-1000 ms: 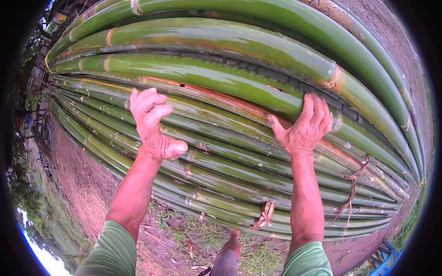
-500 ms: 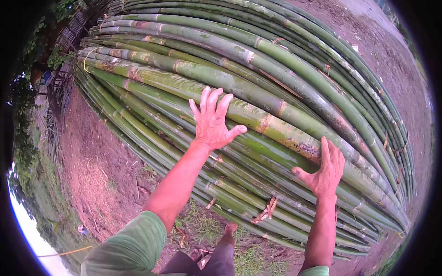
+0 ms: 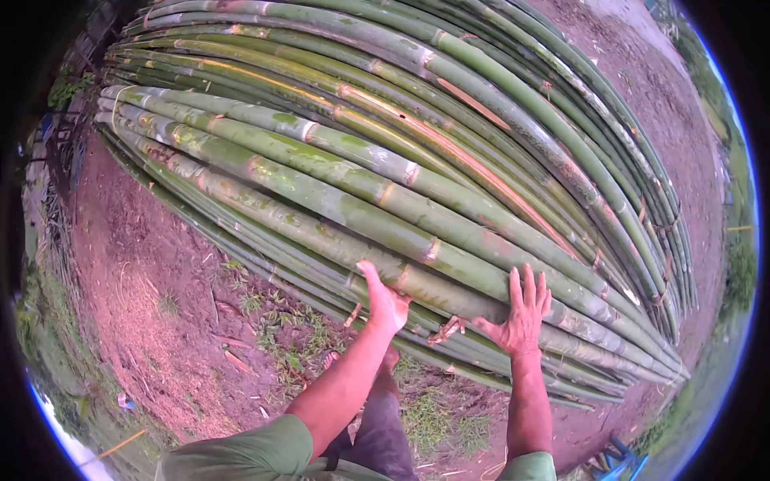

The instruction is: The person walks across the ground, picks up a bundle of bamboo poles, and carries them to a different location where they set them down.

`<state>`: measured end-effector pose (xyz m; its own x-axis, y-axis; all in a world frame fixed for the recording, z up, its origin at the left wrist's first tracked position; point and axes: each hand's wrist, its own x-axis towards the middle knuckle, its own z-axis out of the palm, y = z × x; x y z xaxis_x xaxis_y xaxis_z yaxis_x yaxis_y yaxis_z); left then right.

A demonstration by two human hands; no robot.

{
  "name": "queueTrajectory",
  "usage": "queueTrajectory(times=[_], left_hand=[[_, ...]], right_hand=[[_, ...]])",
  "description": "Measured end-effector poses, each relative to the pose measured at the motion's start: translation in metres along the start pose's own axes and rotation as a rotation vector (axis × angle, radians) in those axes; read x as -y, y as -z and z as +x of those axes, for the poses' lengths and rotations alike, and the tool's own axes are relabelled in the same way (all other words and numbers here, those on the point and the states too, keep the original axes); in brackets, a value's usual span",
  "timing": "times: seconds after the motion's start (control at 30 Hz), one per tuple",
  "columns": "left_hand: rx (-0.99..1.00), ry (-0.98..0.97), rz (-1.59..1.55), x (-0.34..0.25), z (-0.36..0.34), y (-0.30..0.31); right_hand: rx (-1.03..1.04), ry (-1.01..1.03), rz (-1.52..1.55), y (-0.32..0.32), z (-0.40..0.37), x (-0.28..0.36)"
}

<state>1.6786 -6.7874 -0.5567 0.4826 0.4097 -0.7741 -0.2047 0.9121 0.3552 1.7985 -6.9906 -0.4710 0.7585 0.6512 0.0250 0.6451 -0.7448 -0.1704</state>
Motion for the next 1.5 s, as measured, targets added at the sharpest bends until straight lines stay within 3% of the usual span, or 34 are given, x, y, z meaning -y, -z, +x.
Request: queueTrajectory(times=[0.1, 0.2, 0.23, 0.27, 0.3, 0.33, 0.4, 0.47, 0.57, 0.8, 0.93, 1.07, 1.3, 1.4, 1.5], left_hand=[[-0.002, -0.014, -0.040, -0.002, -0.001, 0.028], [0.005, 0.030, -0.112, 0.001, -0.003, 0.056], [-0.085, -0.027, -0.092, 0.003, -0.003, 0.062], [-0.172, -0.071, -0.054, 0.006, -0.007, 0.071], [-0.093, -0.070, -0.055, 0.010, -0.017, 0.070], [-0.200, -0.044, -0.108, 0.011, -0.010, 0.089], [-0.165, -0.047, -0.162, 0.016, -0.025, 0.091], [-0.250, -0.117, -0.083, 0.019, -0.036, 0.071], [-0.250, -0.123, -0.131, 0.026, -0.016, 0.097], [-0.273, 0.042, -0.105, 0.018, 0.001, 0.128], [-0.272, 0.066, -0.151, 0.019, 0.032, 0.174], [-0.289, 0.043, -0.212, 0.031, 0.036, 0.175], [-0.143, 0.107, -0.337, 0.042, 0.053, 0.191], [0.056, 0.027, -0.370, 0.054, 0.067, 0.203], [-0.195, 0.052, -0.396, 0.054, 0.058, 0.200]], right_hand=[[-0.086, -0.260, -0.081, -0.013, -0.009, -0.019], [-0.026, -0.284, -0.091, -0.050, -0.026, -0.028], [-0.043, -0.281, -0.077, -0.061, -0.044, -0.026], [-0.054, -0.269, -0.069, -0.063, -0.058, -0.022], [-0.093, -0.268, -0.019, -0.065, -0.072, -0.018], [-0.124, -0.258, 0.009, -0.065, -0.085, -0.013], [-0.063, -0.289, 0.067, -0.055, -0.097, -0.012], [-0.042, -0.252, 0.127, -0.052, -0.107, -0.023], [-0.081, -0.217, 0.094, -0.054, -0.109, -0.026], [0.160, -0.023, 0.148, -0.028, -0.083, -0.046], [0.133, -0.072, 0.102, -0.040, -0.084, -0.041], [0.140, -0.103, 0.056, -0.050, -0.092, -0.034], [0.031, -0.089, 0.030, -0.082, -0.128, -0.024], [-0.016, -0.047, 0.015, -0.092, -0.130, -0.027], [0.022, -0.017, 0.007, -0.089, -0.127, -0.026]])
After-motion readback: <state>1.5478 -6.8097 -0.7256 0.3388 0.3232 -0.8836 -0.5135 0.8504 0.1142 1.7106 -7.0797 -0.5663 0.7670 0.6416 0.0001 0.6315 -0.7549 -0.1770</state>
